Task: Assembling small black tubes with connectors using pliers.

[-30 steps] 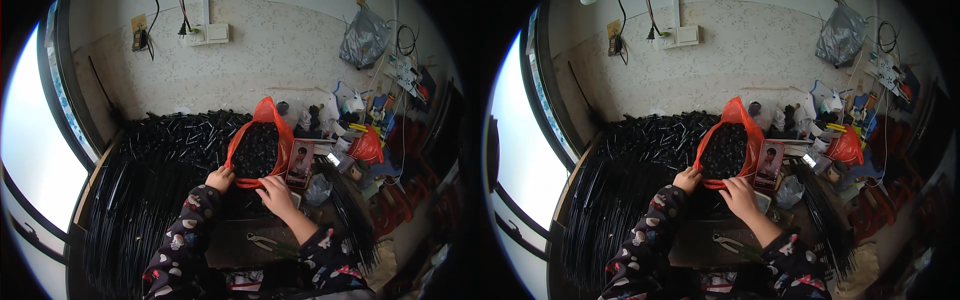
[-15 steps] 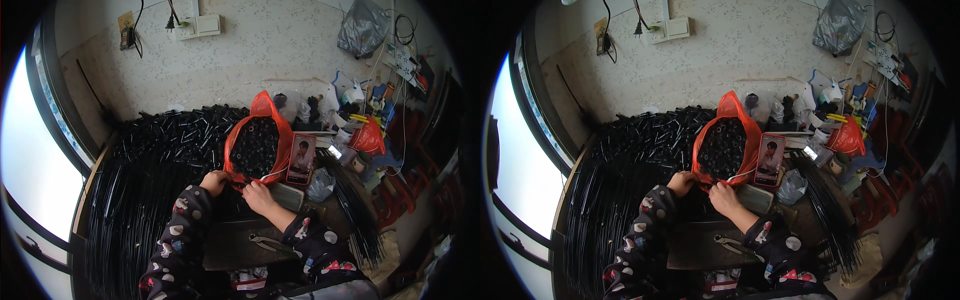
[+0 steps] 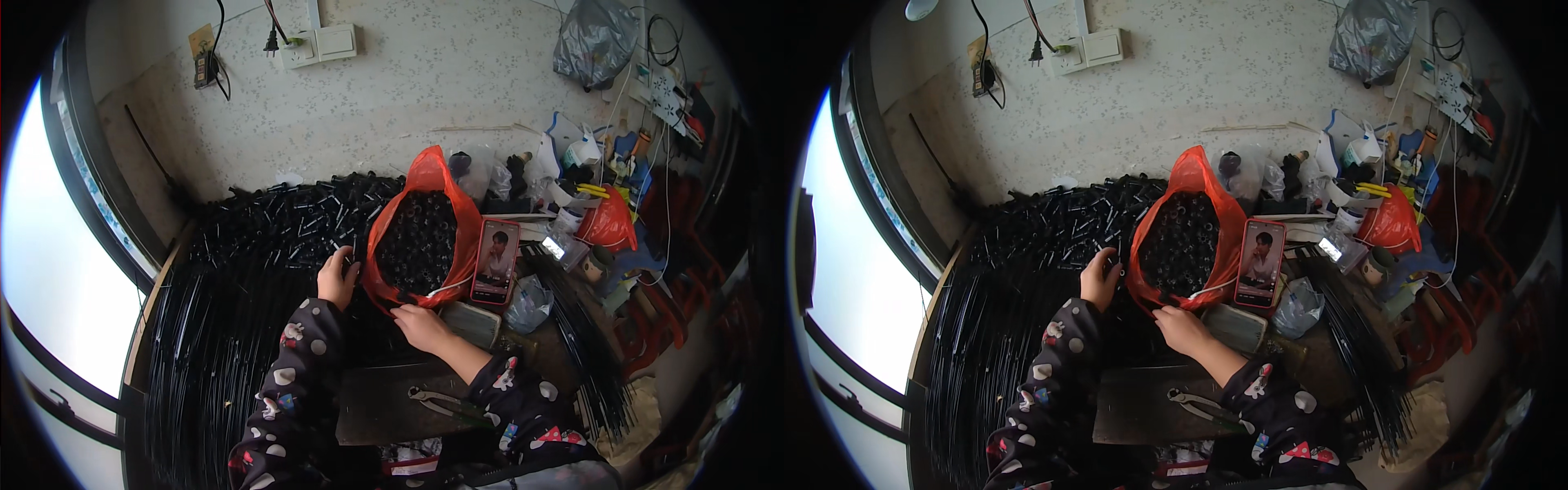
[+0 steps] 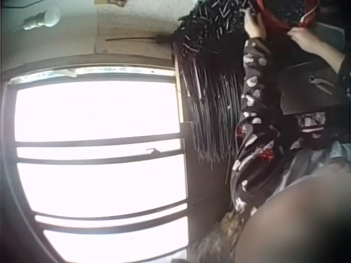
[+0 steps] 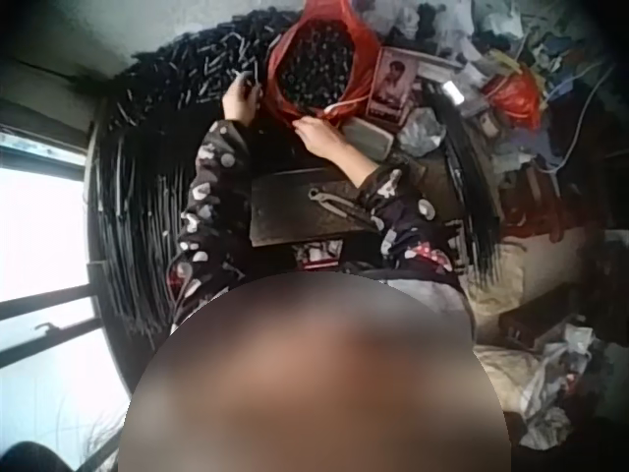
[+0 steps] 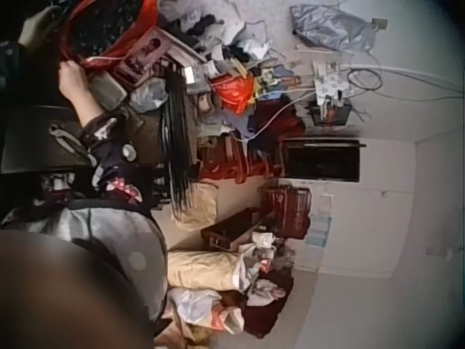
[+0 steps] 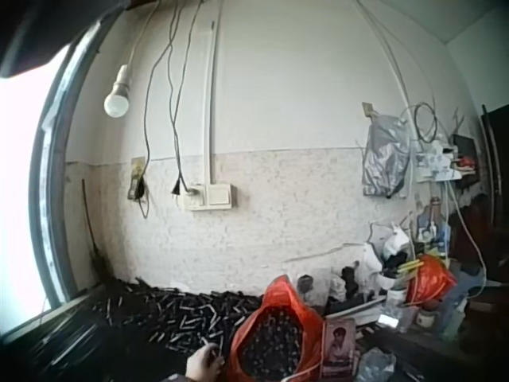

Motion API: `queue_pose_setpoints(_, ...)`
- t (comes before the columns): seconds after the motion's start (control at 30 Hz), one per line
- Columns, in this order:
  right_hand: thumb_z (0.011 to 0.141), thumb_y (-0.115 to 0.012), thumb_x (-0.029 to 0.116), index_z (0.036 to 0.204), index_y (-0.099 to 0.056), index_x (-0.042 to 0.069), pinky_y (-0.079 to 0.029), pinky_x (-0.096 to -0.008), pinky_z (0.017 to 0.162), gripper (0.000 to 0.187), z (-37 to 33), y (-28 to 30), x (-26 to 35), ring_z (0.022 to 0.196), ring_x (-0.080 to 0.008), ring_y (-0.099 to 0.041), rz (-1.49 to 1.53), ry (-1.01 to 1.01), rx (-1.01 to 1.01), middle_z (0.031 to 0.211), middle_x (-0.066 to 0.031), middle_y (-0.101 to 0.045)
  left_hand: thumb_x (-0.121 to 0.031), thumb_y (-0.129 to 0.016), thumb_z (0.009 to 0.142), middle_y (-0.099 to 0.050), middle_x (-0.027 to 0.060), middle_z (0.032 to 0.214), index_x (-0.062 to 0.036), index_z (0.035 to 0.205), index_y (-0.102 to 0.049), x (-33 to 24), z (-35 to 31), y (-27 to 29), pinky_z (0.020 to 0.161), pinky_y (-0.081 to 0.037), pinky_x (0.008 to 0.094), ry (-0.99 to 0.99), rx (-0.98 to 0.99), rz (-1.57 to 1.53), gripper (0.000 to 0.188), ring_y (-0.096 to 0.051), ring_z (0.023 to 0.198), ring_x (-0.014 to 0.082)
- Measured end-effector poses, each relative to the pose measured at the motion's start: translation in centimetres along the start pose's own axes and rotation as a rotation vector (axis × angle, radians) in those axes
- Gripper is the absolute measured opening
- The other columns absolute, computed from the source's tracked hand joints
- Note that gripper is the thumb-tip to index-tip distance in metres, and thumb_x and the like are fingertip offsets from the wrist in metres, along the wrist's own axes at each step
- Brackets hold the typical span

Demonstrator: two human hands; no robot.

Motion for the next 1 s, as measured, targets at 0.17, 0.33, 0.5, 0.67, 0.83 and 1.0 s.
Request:
queue_pose_setpoints(0.17, 0.080, -0.052, 0.008, 0.098, -0.059, 0.001, -0.048, -0.0378, 0.072, 0.020, 0.4, -0.4, -0.4, 0.085, -0.0333, -0.059, 0.057, -0.124, 0.005, 0.092, -0.0168, -0.060, -0.014, -0.057, 0.084, -0.054, 0.0053, 0.083, -0.0014, 0.103, -0.049, 0.2, -3.9, -3.5, 0.069, -0.043, 0.0241, 0.423, -0.208, -0.350, 0.024, -0.051, 0.074, 0.0119)
queue_pose_setpoints(0.33, 0.075, -0.057, 0.002, 0.091, -0.060, 0.003, -0.048, -0.0366, 0.070, 0.016, 0.3, 3.1, -0.6, 0.082, -0.0325, -0.060, 0.152, -0.195, -0.253, 0.086, -0.0153, -0.061, -0.035, -0.054, 0.087, -0.032, 0.0216, 0.135, 0.0018, 0.134, -0.027, -1.8, -5.5, -8.1, 0.101, -0.027, 0.0309, 0.663, 0.279, -0.521, 0.065, -0.034, 0.123, 0.0229)
queue_pose_setpoints(0.5, 0.071, -0.062, 0.000, 0.088, -0.059, 0.003, -0.047, -0.0342, 0.062, 0.017, -1.1, 6.8, 0.6, 0.071, -0.0278, -0.057, -0.020, -0.070, -0.431, 0.080, -0.0105, -0.055, -0.016, -0.062, 0.076, -0.063, 0.0155, 0.088, -0.0053, 0.096, -0.065, -3.7, -1.7, -2.3, 0.068, -0.050, 0.0297, 0.301, 0.329, 0.054, 0.023, -0.064, 0.076, 0.0230)
queue_pose_setpoints(0.67, 0.070, -0.068, 0.007, 0.110, -0.054, 0.008, -0.047, -0.0345, 0.066, 0.042, -0.5, 3.9, 2.1, 0.080, -0.0270, -0.057, 0.064, -0.032, -0.239, 0.099, -0.0101, -0.049, -0.005, -0.062, 0.072, -0.058, 0.0115, 0.091, -0.0044, 0.091, -0.065, -2.7, -3.0, -3.1, 0.067, -0.050, 0.0312, 0.046, 0.342, 0.025, 0.019, -0.062, 0.076, 0.0256)
queue_pose_setpoints(0.83, 0.075, -0.050, 0.006, 0.106, -0.056, 0.003, -0.049, -0.0273, 0.065, 0.032, 1.3, 2.0, 3.3, 0.075, -0.0206, -0.051, -0.450, 0.151, -0.153, 0.092, -0.0068, -0.051, -0.003, -0.061, 0.071, -0.058, 0.0106, 0.092, -0.0046, 0.089, -0.064, -1.5, -4.0, -3.9, 0.068, -0.050, 0.0334, -0.062, 0.307, 0.146, 0.018, -0.061, 0.078, 0.0273)
queue_pose_setpoints(1.0, 0.074, -0.050, 0.008, 0.107, -0.058, 0.002, -0.048, -0.0278, 0.066, 0.034, 2.0, -1.3, 2.7, 0.077, -0.0197, -0.051, -0.524, 0.178, -0.072, 0.076, -0.0058, -0.051, 0.000, -0.060, 0.071, -0.059, 0.0112, 0.088, -0.0049, 0.084, -0.066, -1.3, -3.9, -1.2, 0.068, -0.050, 0.0324, 0.011, 0.423, -0.150, 0.015, -0.061, 0.077, 0.0272)
Point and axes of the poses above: each hand's wrist, its own z-axis towards the middle knuckle, its own y-axis out of the back of the hand, x = y × z, the point moved 8 cm from there along z, towards the middle knuckle
